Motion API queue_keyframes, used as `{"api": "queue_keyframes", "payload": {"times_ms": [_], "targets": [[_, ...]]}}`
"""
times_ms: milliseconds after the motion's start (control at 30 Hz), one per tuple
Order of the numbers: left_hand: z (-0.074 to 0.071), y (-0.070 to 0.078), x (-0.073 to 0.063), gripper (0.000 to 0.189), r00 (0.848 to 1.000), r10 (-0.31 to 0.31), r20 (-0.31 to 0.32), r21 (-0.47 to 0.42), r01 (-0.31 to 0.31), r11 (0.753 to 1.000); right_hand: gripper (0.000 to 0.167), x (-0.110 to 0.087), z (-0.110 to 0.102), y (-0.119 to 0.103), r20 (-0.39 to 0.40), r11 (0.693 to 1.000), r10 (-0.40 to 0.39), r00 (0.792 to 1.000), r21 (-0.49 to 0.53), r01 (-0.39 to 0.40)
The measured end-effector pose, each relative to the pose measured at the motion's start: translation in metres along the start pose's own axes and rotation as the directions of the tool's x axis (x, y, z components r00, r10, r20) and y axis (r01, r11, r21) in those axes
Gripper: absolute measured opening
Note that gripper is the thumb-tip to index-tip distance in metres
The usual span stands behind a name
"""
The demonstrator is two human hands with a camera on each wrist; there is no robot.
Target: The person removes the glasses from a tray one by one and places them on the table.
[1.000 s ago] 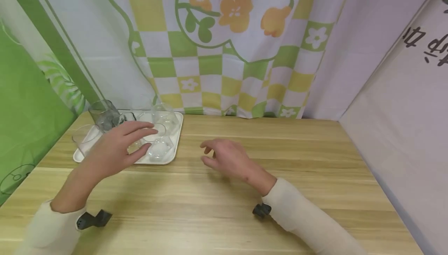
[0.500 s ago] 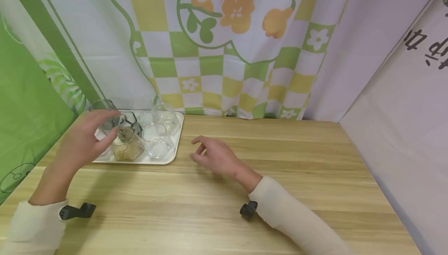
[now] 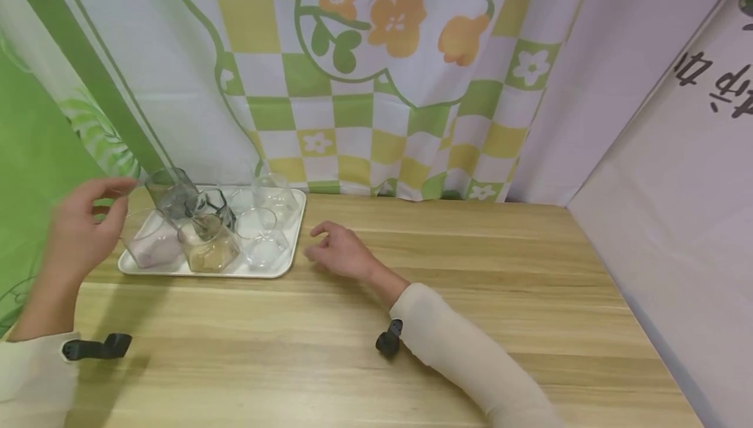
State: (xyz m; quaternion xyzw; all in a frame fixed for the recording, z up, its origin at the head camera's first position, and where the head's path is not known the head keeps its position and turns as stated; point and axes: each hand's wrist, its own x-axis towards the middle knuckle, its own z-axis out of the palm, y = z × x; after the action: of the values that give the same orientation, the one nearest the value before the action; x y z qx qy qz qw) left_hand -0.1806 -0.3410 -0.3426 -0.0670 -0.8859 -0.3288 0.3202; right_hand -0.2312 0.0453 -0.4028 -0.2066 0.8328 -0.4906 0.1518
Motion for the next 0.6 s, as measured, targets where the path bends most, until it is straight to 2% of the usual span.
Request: {"api": "queue_keyframes", "payload": {"times_ms": [100,200,300,433,500,600], "targets": [[-0.004,-0.012,0.000,0.029,0.987,-0.162,0.005,-0.046,0.162,0.986,0.044,0.007,0.005,0.002,0.009,0.997,0.038,0.999,0.067,-0.038],[-0.007,-0.028,0.000,0.029,0.964,-0.264,0.042,-0.026,0.265,0.964,0.044,0.011,0.010,0.002,0.022,0.989,0.070,0.997,0.129,-0.072],[-0.008,-0.046,-0.003,0.033,0.940,-0.319,0.124,0.036,0.317,0.948,0.044,0.015,0.014,0.002,0.038,0.979,0.094,0.995,0.176,-0.099],[-0.008,-0.070,-0.009,0.038,0.892,-0.365,0.266,0.085,0.356,0.931,0.043,0.021,0.018,0.002,0.046,0.966,0.111,0.993,0.231,-0.119],[-0.007,-0.080,-0.012,0.040,0.869,-0.372,0.327,0.075,0.369,0.926,0.042,0.024,0.020,0.003,0.044,0.959,0.118,0.992,0.253,-0.125],[-0.003,-0.091,-0.017,0.039,0.851,-0.375,0.367,0.044,0.386,0.921,0.041,0.027,0.022,0.004,0.042,0.953,0.126,0.991,0.274,-0.133]]}}
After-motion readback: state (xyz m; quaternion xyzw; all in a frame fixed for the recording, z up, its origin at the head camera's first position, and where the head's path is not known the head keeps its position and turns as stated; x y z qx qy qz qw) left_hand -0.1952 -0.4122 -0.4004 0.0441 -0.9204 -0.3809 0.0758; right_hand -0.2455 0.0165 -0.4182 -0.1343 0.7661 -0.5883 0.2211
